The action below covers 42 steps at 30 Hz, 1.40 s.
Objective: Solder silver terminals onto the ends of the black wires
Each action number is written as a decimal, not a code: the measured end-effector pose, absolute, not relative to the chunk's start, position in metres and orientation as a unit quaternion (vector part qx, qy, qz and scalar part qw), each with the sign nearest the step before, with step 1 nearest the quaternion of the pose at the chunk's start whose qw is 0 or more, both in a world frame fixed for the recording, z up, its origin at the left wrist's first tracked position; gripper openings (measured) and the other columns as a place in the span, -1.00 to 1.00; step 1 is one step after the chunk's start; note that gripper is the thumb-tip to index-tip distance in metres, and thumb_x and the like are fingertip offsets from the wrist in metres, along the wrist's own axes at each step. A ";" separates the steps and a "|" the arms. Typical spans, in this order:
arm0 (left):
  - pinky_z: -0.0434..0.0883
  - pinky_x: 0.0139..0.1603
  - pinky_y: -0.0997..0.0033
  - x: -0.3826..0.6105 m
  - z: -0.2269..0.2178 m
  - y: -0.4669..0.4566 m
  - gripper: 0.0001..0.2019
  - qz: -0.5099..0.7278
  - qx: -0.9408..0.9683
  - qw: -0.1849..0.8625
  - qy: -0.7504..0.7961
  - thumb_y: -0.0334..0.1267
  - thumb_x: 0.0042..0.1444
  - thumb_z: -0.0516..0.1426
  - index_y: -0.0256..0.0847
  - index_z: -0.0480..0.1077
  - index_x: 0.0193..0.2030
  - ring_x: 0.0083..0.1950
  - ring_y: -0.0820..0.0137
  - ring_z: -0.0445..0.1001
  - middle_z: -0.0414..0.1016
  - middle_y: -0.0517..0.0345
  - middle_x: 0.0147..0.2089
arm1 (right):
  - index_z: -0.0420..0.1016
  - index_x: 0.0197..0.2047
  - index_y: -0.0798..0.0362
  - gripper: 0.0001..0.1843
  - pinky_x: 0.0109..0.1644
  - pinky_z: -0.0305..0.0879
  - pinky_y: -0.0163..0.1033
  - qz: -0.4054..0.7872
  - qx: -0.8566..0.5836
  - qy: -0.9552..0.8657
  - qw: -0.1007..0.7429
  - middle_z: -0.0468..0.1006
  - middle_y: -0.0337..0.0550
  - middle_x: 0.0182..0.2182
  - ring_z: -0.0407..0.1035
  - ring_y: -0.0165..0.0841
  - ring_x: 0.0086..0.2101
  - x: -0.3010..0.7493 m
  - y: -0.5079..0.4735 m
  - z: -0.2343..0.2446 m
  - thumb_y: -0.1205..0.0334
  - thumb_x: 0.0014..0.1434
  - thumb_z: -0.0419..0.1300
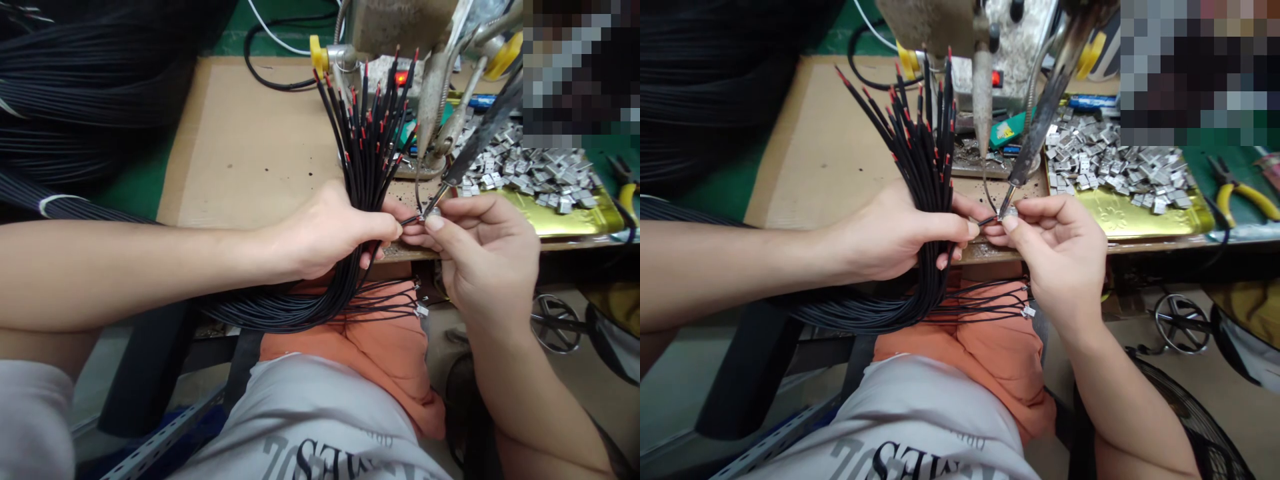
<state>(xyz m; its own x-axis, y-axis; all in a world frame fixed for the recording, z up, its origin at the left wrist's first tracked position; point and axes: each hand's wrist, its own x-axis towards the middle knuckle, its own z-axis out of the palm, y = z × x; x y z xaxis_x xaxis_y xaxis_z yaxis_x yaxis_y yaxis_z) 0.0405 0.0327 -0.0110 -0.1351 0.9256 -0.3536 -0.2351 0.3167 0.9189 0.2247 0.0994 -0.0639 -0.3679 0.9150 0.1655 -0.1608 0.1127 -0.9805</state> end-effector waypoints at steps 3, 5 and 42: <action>0.35 -0.62 0.53 0.041 -0.011 0.033 -0.77 0.492 0.304 0.582 0.572 -0.64 0.06 0.25 -0.28 0.68 -0.29 -0.62 0.49 0.43 0.56 0.22 -0.55 | 0.62 -0.13 -0.11 -0.78 -0.09 0.84 -0.20 0.575 -0.327 -0.590 0.463 0.80 -0.33 -0.34 0.80 -0.29 -0.30 0.225 0.098 -0.064 0.35 0.29 0.53; 0.37 -0.62 0.53 0.041 -0.011 0.033 -0.78 0.487 0.305 0.583 0.575 -0.63 0.07 0.26 -0.28 0.68 -0.29 -0.59 0.49 0.45 0.58 0.21 -0.52 | 0.62 -0.13 -0.11 -0.78 -0.11 0.84 -0.21 0.572 -0.328 -0.592 0.462 0.80 -0.33 -0.34 0.80 -0.29 -0.31 0.225 0.098 -0.063 0.35 0.29 0.53; 0.40 -0.58 0.53 0.040 -0.013 0.030 -0.81 0.512 0.299 0.610 0.526 -0.63 0.06 0.30 -0.33 0.66 -0.24 -0.55 0.44 0.54 0.60 0.18 -0.53 | 0.63 -0.17 -0.14 -0.74 -0.16 0.85 -0.14 0.556 -0.319 -0.592 0.488 0.76 -0.32 -0.36 0.79 -0.25 -0.31 0.224 0.091 -0.062 0.40 0.27 0.55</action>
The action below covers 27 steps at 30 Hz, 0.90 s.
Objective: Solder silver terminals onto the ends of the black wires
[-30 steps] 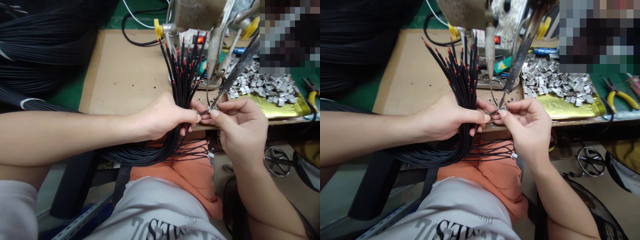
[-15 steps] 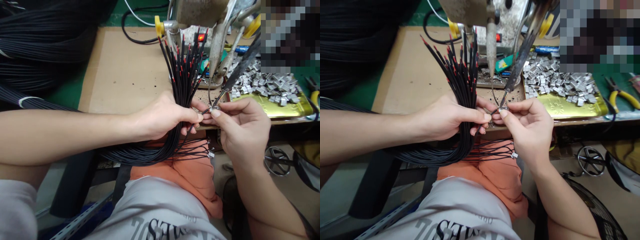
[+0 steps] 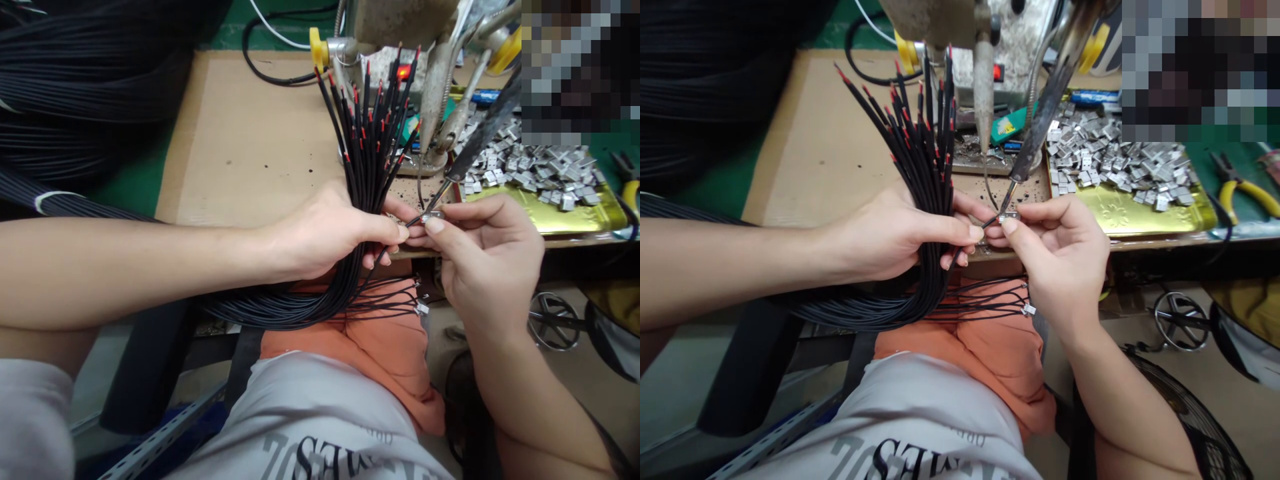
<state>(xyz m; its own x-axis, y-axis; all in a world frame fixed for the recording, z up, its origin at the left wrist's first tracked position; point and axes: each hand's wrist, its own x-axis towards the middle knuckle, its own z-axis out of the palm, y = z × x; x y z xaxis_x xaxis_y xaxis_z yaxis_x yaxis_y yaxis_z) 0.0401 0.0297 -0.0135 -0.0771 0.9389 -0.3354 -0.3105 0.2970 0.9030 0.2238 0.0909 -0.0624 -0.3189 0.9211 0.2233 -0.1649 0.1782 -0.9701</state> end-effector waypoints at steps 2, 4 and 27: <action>0.40 -0.59 0.55 0.040 -0.014 0.029 -0.80 0.513 0.293 0.612 0.526 -0.63 0.06 0.30 -0.33 0.66 -0.24 -0.55 0.45 0.54 0.59 0.20 -0.53 | 0.64 -0.17 -0.14 -0.74 -0.16 0.85 -0.10 0.556 -0.317 -0.593 0.488 0.76 -0.31 -0.36 0.78 -0.23 -0.32 0.224 0.092 -0.063 0.39 0.27 0.56; 0.40 -0.60 0.56 0.040 -0.015 0.029 -0.81 0.519 0.292 0.614 0.518 -0.63 0.06 0.30 -0.34 0.66 -0.24 -0.55 0.46 0.54 0.58 0.20 -0.54 | 0.65 -0.17 -0.13 -0.74 -0.16 0.84 -0.09 0.552 -0.320 -0.592 0.492 0.75 -0.31 -0.37 0.77 -0.22 -0.34 0.224 0.092 -0.064 0.38 0.25 0.58; 0.41 -0.61 0.54 0.041 -0.015 0.029 -0.81 0.525 0.303 0.605 0.517 -0.63 0.02 0.31 -0.33 0.67 -0.27 -0.54 0.45 0.54 0.64 0.17 -0.49 | 0.68 -0.20 -0.13 -0.72 -0.22 0.82 -0.07 0.534 -0.332 -0.595 0.501 0.72 -0.29 -0.37 0.72 -0.26 -0.42 0.224 0.093 -0.064 0.47 0.22 0.54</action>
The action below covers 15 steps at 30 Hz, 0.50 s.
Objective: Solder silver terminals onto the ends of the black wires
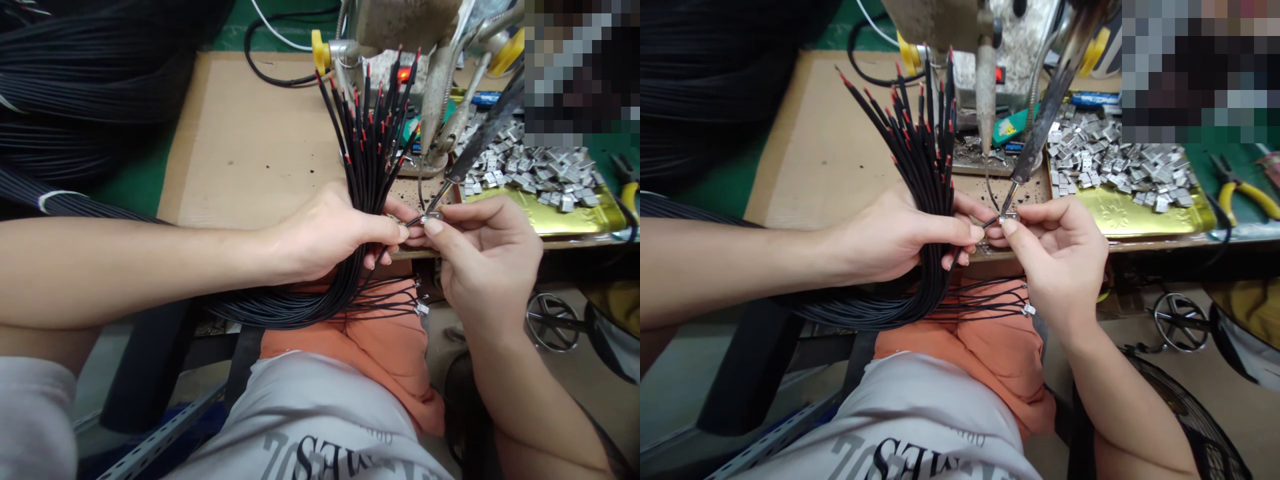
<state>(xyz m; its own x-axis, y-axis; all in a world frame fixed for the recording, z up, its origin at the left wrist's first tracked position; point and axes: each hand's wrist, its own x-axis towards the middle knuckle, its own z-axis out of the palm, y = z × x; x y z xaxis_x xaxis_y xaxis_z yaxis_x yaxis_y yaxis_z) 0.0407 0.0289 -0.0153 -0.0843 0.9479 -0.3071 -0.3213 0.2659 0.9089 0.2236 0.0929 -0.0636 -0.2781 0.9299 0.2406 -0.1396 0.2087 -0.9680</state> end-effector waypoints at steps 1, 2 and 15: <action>0.41 -0.61 0.54 0.041 -0.016 0.029 -0.81 0.527 0.303 0.605 0.515 -0.63 0.02 0.31 -0.33 0.67 -0.28 -0.54 0.45 0.54 0.63 0.18 -0.50 | 0.68 -0.20 -0.13 -0.72 -0.22 0.82 -0.07 0.535 -0.333 -0.595 0.500 0.71 -0.29 -0.37 0.72 -0.27 -0.42 0.224 0.093 -0.063 0.47 0.22 0.53; 0.41 -0.61 0.54 0.041 -0.016 0.029 -0.82 0.529 0.304 0.605 0.512 -0.62 0.02 0.31 -0.33 0.66 -0.28 -0.54 0.45 0.54 0.61 0.18 -0.52 | 0.68 -0.20 -0.13 -0.72 -0.22 0.81 -0.08 0.535 -0.331 -0.595 0.500 0.71 -0.30 -0.37 0.71 -0.28 -0.42 0.224 0.093 -0.063 0.47 0.22 0.53; 0.40 -0.59 0.51 0.039 -0.019 0.028 -0.84 0.520 0.312 0.599 0.524 -0.58 0.02 0.31 -0.32 0.66 -0.29 -0.54 0.44 0.56 0.66 0.13 -0.44 | 0.69 -0.21 -0.13 -0.73 -0.21 0.79 -0.09 0.508 -0.341 -0.610 0.504 0.69 -0.28 -0.38 0.72 -0.26 -0.39 0.223 0.092 -0.064 0.46 0.20 0.55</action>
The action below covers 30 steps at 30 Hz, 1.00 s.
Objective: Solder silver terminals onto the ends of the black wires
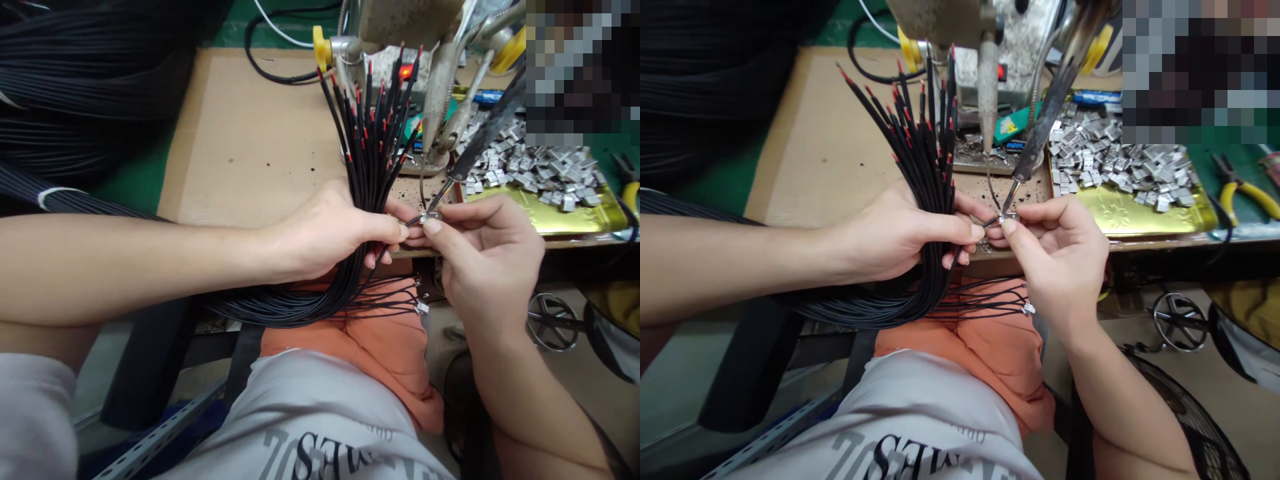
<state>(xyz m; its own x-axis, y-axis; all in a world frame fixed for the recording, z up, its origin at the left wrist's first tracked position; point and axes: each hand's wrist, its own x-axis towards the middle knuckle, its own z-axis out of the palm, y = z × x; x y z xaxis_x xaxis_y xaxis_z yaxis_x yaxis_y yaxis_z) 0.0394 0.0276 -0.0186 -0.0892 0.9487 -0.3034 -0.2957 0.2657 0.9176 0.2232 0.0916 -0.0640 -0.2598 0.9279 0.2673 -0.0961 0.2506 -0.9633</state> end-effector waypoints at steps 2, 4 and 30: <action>0.40 -0.58 0.51 0.040 -0.018 0.028 -0.84 0.518 0.313 0.598 0.525 -0.59 0.02 0.30 -0.33 0.66 -0.30 -0.54 0.44 0.56 0.67 0.12 -0.43 | 0.69 -0.21 -0.12 -0.73 -0.22 0.78 -0.09 0.511 -0.340 -0.606 0.506 0.70 -0.27 -0.37 0.71 -0.27 -0.40 0.223 0.092 -0.064 0.47 0.20 0.55; 0.41 -0.58 0.51 0.040 -0.017 0.028 -0.83 0.518 0.314 0.599 0.523 -0.60 0.02 0.30 -0.34 0.66 -0.28 -0.54 0.44 0.56 0.66 0.13 -0.45 | 0.70 -0.22 -0.11 -0.72 -0.24 0.77 -0.11 0.510 -0.336 -0.604 0.512 0.71 -0.27 -0.36 0.68 -0.29 -0.43 0.223 0.092 -0.064 0.48 0.19 0.56; 0.49 -0.46 0.57 0.044 -0.003 0.017 -0.88 0.419 0.392 0.618 0.538 -0.40 0.35 0.35 -0.30 0.66 -0.26 -0.52 0.52 0.52 0.58 0.24 -0.50 | 0.72 -0.14 -0.10 -0.73 -0.35 0.69 -0.21 0.487 -0.346 -0.712 0.370 0.75 -0.24 -0.35 0.68 -0.29 -0.42 0.264 0.092 -0.026 0.18 0.17 0.66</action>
<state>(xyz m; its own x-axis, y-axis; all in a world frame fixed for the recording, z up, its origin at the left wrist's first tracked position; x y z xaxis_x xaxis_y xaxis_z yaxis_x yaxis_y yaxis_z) 0.0439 0.0167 -0.0035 0.0708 0.9394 -0.3355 -0.0951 0.3412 0.9352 0.2639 0.0922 -0.0264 -0.4873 0.8524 0.1896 0.1325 0.2868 -0.9488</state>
